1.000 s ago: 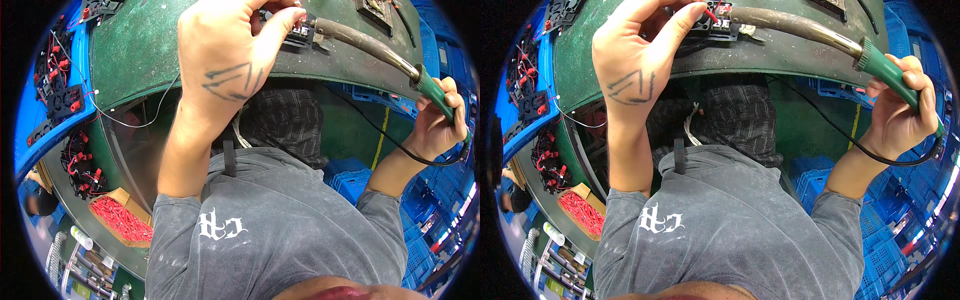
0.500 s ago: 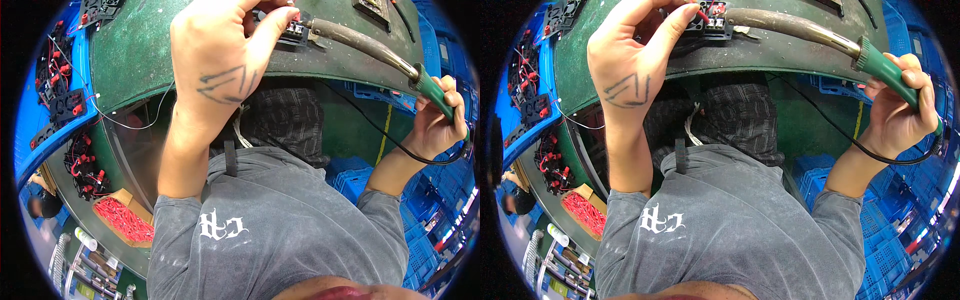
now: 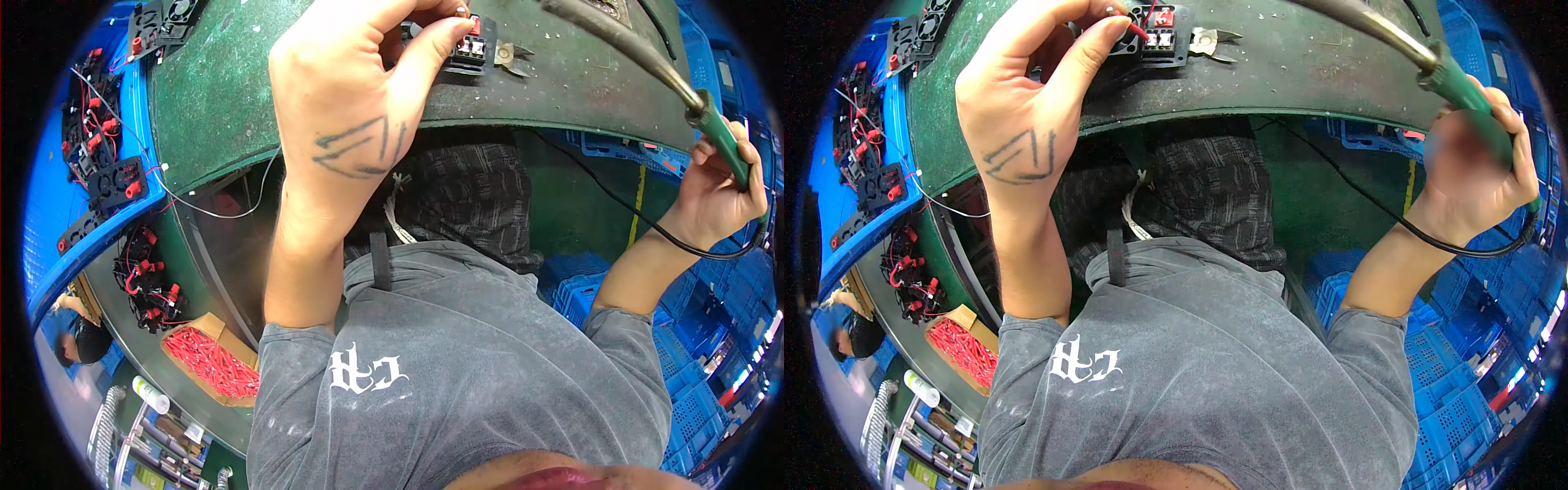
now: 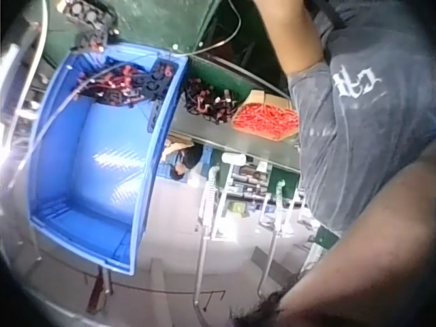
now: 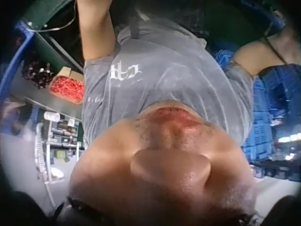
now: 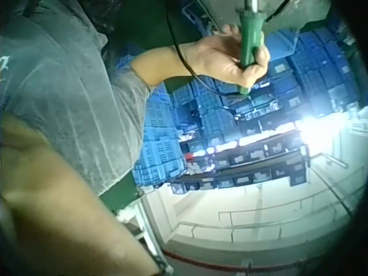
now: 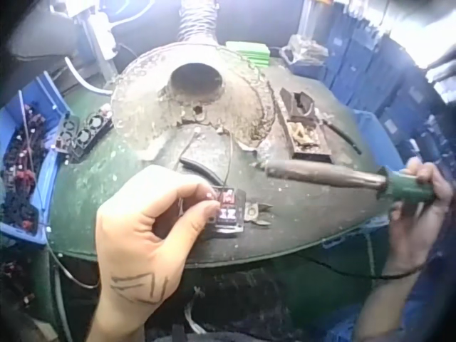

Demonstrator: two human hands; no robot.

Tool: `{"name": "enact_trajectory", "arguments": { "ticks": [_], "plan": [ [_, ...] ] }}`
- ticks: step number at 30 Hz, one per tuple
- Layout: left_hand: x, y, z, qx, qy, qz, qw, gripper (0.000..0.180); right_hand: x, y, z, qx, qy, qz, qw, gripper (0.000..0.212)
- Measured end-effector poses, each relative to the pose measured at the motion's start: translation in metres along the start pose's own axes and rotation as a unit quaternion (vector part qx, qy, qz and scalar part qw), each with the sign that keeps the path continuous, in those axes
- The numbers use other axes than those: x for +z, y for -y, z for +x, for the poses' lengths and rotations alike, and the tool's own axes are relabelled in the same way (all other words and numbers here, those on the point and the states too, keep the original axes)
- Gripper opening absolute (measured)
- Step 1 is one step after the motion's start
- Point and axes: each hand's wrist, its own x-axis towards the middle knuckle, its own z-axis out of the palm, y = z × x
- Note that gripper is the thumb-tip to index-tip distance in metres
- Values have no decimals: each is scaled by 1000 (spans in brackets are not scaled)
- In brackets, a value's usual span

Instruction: Soldering wires and assembling small cooling fans at a manufacturing workstation.

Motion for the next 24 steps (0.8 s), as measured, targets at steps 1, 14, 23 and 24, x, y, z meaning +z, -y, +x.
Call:
{"name": "enact_trajectory", "arguments": {
  "ticks": [1,14,23,24],
  "plan": [
    [0,1,0,8,-3,-1,1000,12,-7,1,-1,-10,-39,5,999,37],
    [5,-5,3,11,7,27,1000,10,-72,-34,12,-107,-248,113,956,36],
    [4,-9,14,-78,75,-19,994,6,-62,-73,18,-100,-302,180,931,33],
    [2,-12,16,-96,99,-8,990,7,-60,-75,18,-99,-316,177,927,33]
  ]
}}
